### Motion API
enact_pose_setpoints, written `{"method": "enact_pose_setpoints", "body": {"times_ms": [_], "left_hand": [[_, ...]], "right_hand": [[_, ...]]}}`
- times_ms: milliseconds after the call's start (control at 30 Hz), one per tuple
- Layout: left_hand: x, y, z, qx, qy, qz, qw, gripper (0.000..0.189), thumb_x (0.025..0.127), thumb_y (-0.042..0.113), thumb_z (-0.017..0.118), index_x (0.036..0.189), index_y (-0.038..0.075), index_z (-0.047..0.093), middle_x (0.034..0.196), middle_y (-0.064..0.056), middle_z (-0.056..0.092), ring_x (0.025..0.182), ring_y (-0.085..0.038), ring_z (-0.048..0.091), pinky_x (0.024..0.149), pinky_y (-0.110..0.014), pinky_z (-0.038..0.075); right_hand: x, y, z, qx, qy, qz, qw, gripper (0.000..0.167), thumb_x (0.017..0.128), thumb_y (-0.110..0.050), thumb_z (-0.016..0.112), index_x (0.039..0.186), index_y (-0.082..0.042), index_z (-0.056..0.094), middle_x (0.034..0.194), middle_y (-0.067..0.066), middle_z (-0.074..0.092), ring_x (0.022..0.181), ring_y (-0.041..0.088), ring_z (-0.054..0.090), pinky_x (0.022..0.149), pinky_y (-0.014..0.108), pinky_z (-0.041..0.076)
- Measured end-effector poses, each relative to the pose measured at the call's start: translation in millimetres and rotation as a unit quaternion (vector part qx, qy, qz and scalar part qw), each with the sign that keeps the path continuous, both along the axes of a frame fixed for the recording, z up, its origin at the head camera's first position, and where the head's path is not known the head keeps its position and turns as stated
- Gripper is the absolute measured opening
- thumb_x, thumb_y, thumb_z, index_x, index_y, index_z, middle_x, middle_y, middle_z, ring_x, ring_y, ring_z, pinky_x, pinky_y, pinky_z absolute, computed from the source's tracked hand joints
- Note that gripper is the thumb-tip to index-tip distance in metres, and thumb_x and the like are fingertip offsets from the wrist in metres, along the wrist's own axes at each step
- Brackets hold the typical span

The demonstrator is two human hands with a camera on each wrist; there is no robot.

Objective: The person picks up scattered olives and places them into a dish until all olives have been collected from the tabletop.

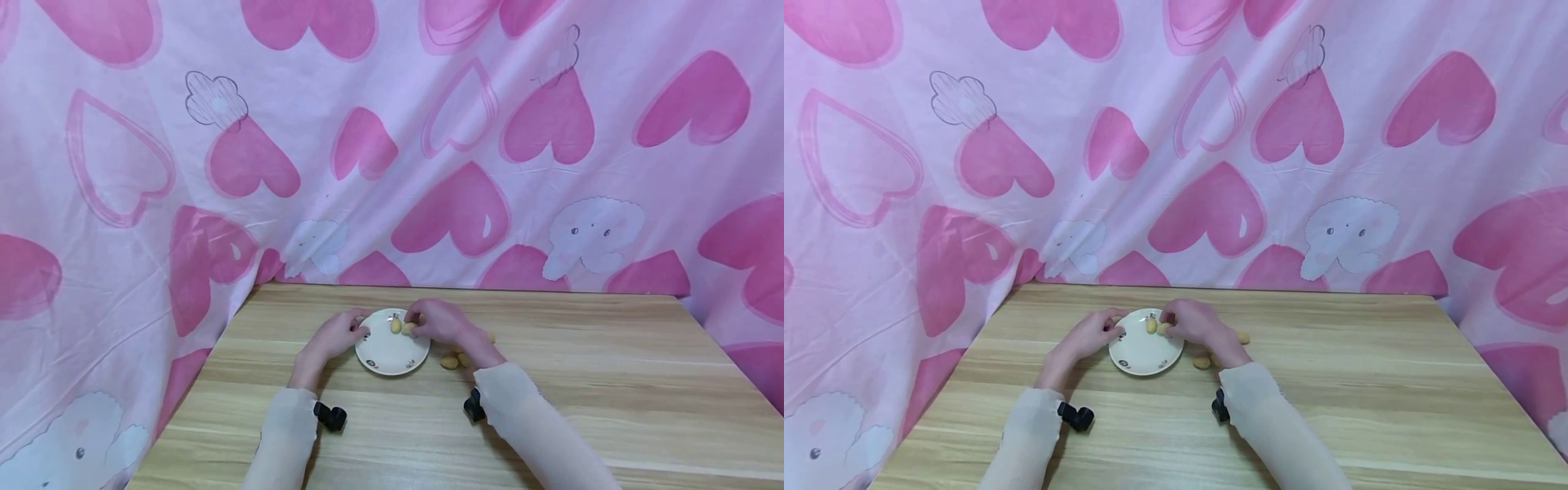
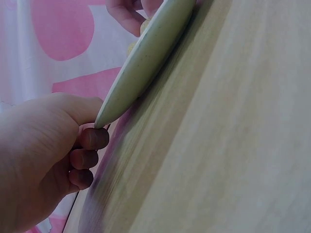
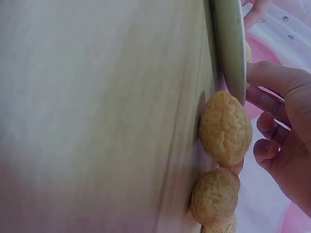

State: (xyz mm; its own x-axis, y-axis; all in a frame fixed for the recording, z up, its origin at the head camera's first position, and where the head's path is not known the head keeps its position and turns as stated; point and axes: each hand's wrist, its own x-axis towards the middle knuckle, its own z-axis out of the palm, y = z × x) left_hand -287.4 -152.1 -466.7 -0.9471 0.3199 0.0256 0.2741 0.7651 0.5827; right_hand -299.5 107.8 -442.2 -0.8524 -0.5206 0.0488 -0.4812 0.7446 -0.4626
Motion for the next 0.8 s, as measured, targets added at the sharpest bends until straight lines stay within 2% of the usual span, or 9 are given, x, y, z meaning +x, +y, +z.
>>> {"method": "enact_pose_setpoints", "body": {"times_ms": [300,567,800], "left_hand": [[-0.8,0.4,-1.2,0.000,0.001,-0.002,1.0000,0.041,0.096,0.023,0.064,0.135,0.012,0.060,0.073,0.002,0.055,0.067,-0.013,0.049,0.067,-0.031,0.041],[-0.8,1.0,-1.8,0.005,0.001,0.001,1.0000,0.040,0.095,0.023,0.065,0.134,0.012,0.061,0.074,0.002,0.057,0.067,-0.013,0.050,0.067,-0.031,0.042],[-1.1,-0.1,-1.5,0.008,-0.002,-0.001,1.0000,0.041,0.095,0.023,0.065,0.134,0.013,0.061,0.073,0.002,0.057,0.065,-0.013,0.050,0.065,-0.030,0.041]], "right_hand": [[0.1,-2,-0.7,0.014,-0.005,-0.008,0.9999,0.019,0.085,-0.019,0.077,0.103,-0.022,0.075,0.098,-0.009,0.069,0.089,0.009,0.058,0.085,0.033,0.050],[5.6,8,3.7,-0.007,0.026,0.002,0.9996,0.017,0.088,-0.021,0.074,0.104,-0.019,0.074,0.100,-0.007,0.071,0.096,0.014,0.063,0.089,0.037,0.050],[9.9,20,5.9,-0.025,0.022,-0.011,0.9994,0.015,0.091,-0.023,0.070,0.105,-0.019,0.073,0.101,-0.008,0.069,0.093,0.013,0.062,0.086,0.035,0.050]]}}
